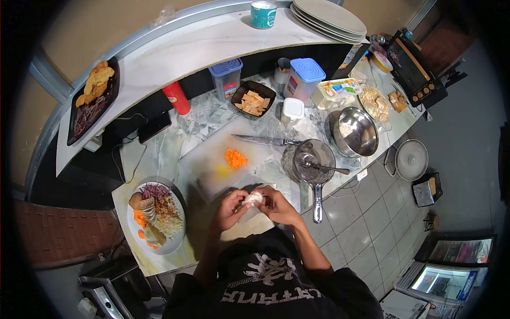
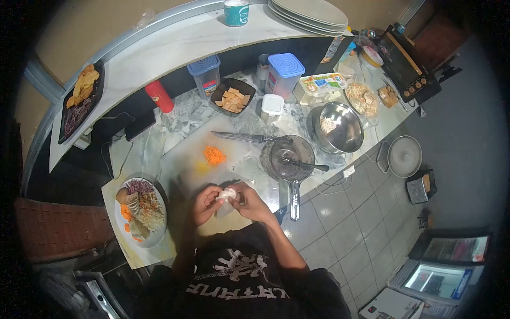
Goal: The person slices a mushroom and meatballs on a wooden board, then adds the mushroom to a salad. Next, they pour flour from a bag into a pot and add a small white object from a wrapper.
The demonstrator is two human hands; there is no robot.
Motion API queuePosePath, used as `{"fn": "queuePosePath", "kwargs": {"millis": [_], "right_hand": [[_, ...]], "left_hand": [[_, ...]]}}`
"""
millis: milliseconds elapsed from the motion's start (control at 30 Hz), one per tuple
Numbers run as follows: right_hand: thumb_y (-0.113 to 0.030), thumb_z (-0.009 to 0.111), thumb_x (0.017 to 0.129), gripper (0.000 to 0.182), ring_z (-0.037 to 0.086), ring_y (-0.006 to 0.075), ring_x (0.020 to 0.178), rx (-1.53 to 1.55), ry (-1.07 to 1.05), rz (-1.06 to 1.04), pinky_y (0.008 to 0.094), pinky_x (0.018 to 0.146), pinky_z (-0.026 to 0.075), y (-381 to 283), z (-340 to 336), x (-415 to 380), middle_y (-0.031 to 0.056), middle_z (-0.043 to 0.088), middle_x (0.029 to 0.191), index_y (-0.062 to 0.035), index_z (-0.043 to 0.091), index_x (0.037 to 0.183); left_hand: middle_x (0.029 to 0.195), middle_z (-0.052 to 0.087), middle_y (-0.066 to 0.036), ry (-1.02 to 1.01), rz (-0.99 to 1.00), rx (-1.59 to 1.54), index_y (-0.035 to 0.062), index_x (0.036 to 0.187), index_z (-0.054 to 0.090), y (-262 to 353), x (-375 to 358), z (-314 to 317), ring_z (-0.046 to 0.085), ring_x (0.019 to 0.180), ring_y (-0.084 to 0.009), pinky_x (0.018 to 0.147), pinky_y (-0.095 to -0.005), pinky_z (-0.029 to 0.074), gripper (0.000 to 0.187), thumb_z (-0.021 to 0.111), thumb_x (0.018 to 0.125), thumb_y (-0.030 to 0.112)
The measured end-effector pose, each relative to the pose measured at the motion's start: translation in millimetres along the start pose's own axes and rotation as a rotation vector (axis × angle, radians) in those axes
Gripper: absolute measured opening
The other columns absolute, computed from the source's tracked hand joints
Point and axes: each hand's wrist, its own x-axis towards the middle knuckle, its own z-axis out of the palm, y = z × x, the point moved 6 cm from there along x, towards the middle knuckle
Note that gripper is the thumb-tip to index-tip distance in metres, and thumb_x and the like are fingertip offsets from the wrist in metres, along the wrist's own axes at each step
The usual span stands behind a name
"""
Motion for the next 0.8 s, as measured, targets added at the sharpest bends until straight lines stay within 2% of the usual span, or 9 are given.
{"fn": "queuePosePath", "kwargs": {"millis": [67, 167, 400, 467, 567, 600, 633, 700, 800], "right_hand": [[-0.007, 0.058, 0.091, 0.019, 0.050, 0.0114, 0.070, 0.230, -0.125, 0.122, 0.0258, 0.066, 0.043, -4.6, 2.7, -4.8, 0.0071, 0.054, 0.090, 0.0035, 0.056, 0.107], [-0.008, 0.056, 0.093, 0.016, 0.048, 0.0089, 0.068, 0.449, -0.075, 0.208, 0.0237, 0.063, 0.041, 1.2, 1.6, -5.6, 0.0049, 0.053, 0.088, 0.0025, 0.053, 0.104], [-0.005, 0.062, 0.088, 0.015, 0.046, 0.0061, 0.062, 0.318, 0.029, 0.109, 0.0216, 0.054, 0.038, 5.9, -4.5, -10.0, 0.0011, 0.052, 0.077, -0.0015, 0.047, 0.090], [-0.004, 0.065, 0.083, 0.017, 0.045, 0.0058, 0.057, 0.078, 0.201, -0.032, 0.0232, 0.049, 0.036, -1.9, -15.7, -10.2, 0.0031, 0.053, 0.070, -0.0001, 0.048, 0.085], [-0.003, 0.066, 0.081, 0.019, 0.044, 0.0071, 0.053, 0.070, 0.423, -0.075, 0.0259, 0.047, 0.036, -15.1, -27.6, -12.5, 0.0059, 0.054, 0.063, 0.0014, 0.048, 0.081], [-0.003, 0.065, 0.080, 0.018, 0.044, 0.0100, 0.050, 0.096, 0.422, -0.135, 0.0288, 0.045, 0.036, -25.3, -28.5, -13.8, 0.0119, 0.054, 0.061, 0.0027, 0.048, 0.081], [-0.003, 0.065, 0.080, 0.018, 0.044, 0.0100, 0.050, 0.097, 0.426, -0.135, 0.0288, 0.045, 0.036, -34.5, -31.0, -16.2, 0.0119, 0.054, 0.061, 0.0027, 0.048, 0.081], [-0.001, 0.063, 0.083, 0.013, 0.051, 0.0035, 0.060, -0.122, 0.370, -0.054, 0.0223, 0.050, 0.039, -45.0, -32.2, -19.7, 0.0032, 0.055, 0.065, 0.0015, 0.050, 0.081], [-0.001, 0.063, 0.082, 0.014, 0.050, 0.0037, 0.057, -0.167, 0.410, -0.150, 0.0231, 0.048, 0.038, -55.4, -33.1, -19.3, 0.0041, 0.053, 0.060, 0.0021, 0.050, 0.079]], "left_hand": [[0.092, 0.053, -0.001, 0.002, 0.016, -0.015, 0.0026, 0.108, 0.048, -2.3, 3.5, -2.4, 0.048, 0.085, -0.0043, 0.073, -0.0190, 0.038, 0.022, 0.058, 0.088, -0.003], [0.087, 0.052, 0.000, 0.026, 0.116, 0.049, 0.0021, 0.097, 0.049, -3.4, 8.3, 5.0, 0.048, 0.082, -0.0035, 0.070, -0.0186, 0.038, 0.018, 0.058, 0.084, -0.007], [0.078, 0.047, 0.001, 0.067, 0.225, 0.198, 0.0025, 0.084, 0.047, 0.2, 14.1, 15.2, 0.047, 0.076, -0.0033, 0.064, -0.0190, 0.039, 0.019, 0.058, 0.077, -0.011], [0.085, 0.051, -0.002, 0.047, 0.183, 0.352, 0.0014, 0.094, 0.051, 9.6, 14.6, 18.0, 0.050, 0.076, -0.0043, 0.064, -0.0191, 0.040, 0.022, 0.058, 0.077, -0.011], [0.100, 0.054, -0.005, 0.114, 0.158, 0.223, 0.0008, 0.109, 0.052, 33.0, 11.6, 25.6, 0.053, 0.079, -0.0061, 0.066, -0.0197, 0.043, 0.034, 0.057, 0.078, -0.011], [0.114, 0.051, -0.008, 0.035, 0.104, 0.213, 0.0016, 0.124, 0.048, 34.5, 8.0, 27.3, 0.055, 0.091, -0.0096, 0.078, -0.0228, 0.045, 0.047, 0.053, 0.079, -0.012], [0.114, 0.051, -0.008, 0.031, 0.104, 0.215, 0.0016, 0.124, 0.048, 32.6, 7.1, 25.7, 0.055, 0.091, -0.0096, 0.078, -0.0228, 0.045, 0.047, 0.053, 0.079, -0.012], [0.119, 0.050, -0.008, -0.039, 0.188, 0.201, 0.0017, 0.126, 0.045, 31.4, 4.6, 27.4, 0.051, 0.107, -0.0124, 0.091, -0.0267, 0.042, 0.047, 0.050, 0.082, -0.012], [0.123, 0.050, -0.008, -0.089, 0.082, 0.099, 0.0013, 0.130, 0.042, 25.8, -2.3, 28.1, 0.046, 0.117, -0.0149, 0.098, -0.0295, 0.038, 0.045, 0.050, 0.087, -0.010]]}}
